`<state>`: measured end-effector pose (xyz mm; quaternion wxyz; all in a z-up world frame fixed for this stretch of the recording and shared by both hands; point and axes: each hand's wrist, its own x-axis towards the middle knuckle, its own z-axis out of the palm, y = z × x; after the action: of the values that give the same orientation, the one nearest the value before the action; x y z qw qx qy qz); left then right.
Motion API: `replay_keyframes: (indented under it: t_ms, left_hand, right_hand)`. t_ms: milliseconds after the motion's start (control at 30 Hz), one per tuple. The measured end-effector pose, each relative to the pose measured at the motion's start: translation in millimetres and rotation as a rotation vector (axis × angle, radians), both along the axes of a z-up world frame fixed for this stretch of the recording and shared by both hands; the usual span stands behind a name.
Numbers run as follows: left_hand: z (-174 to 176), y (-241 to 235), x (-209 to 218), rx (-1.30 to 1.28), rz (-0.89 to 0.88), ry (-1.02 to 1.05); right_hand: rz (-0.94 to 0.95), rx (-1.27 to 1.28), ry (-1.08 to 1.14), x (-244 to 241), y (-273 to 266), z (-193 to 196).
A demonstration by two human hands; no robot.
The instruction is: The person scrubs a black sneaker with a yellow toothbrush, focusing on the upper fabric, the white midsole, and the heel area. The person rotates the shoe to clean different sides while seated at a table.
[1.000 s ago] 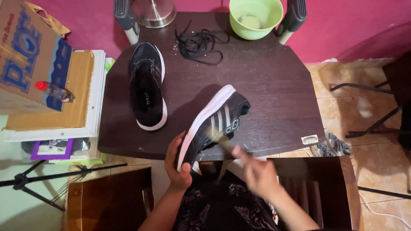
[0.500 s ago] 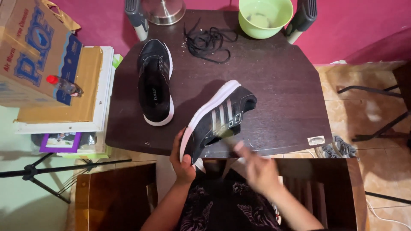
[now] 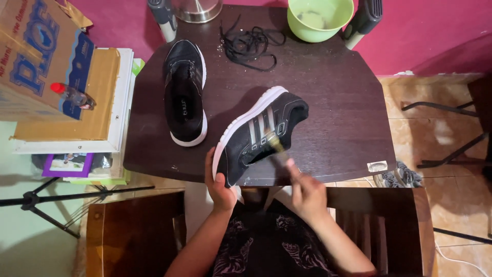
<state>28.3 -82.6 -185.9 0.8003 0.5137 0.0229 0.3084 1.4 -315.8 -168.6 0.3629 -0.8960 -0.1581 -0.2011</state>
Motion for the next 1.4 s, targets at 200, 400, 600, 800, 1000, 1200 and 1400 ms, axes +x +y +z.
replay_keyframes:
  t_ms: [200,400,600,800,1000,1200,1400]
  left_hand:
    - [6,-10,5,-0.15,0.004,0.009]
    - [8,-8,7,-0.142,0.016,0.004]
    - [0,-9,5,-0.059,0.036,0.023]
    - [-10,-3,5,0.102,0.066,0.004]
    - [-13,-3,6,0.111,0.052,-0.001]
    - [-9,-1,8,0.231,0.065,-0.058]
    - [-11,1,7,0.215,0.052,-0.069]
  right_hand:
    - [0.022,-0.054,0.007,-3,-10,-41]
    - [-0.003,-0.173,-0.043,-6,4,-23]
    - [-0.029,-0.214,-0.036,-11,9,9]
    - [-0.061,-0.106,0.07,-19,12,10]
    - [-0.169,-0.096,0.043,-11,-11,17]
    - [-0.234,-0.044,0.041,19,-67,10]
    - [-0.076,-0.051,0.112,20,-44,55]
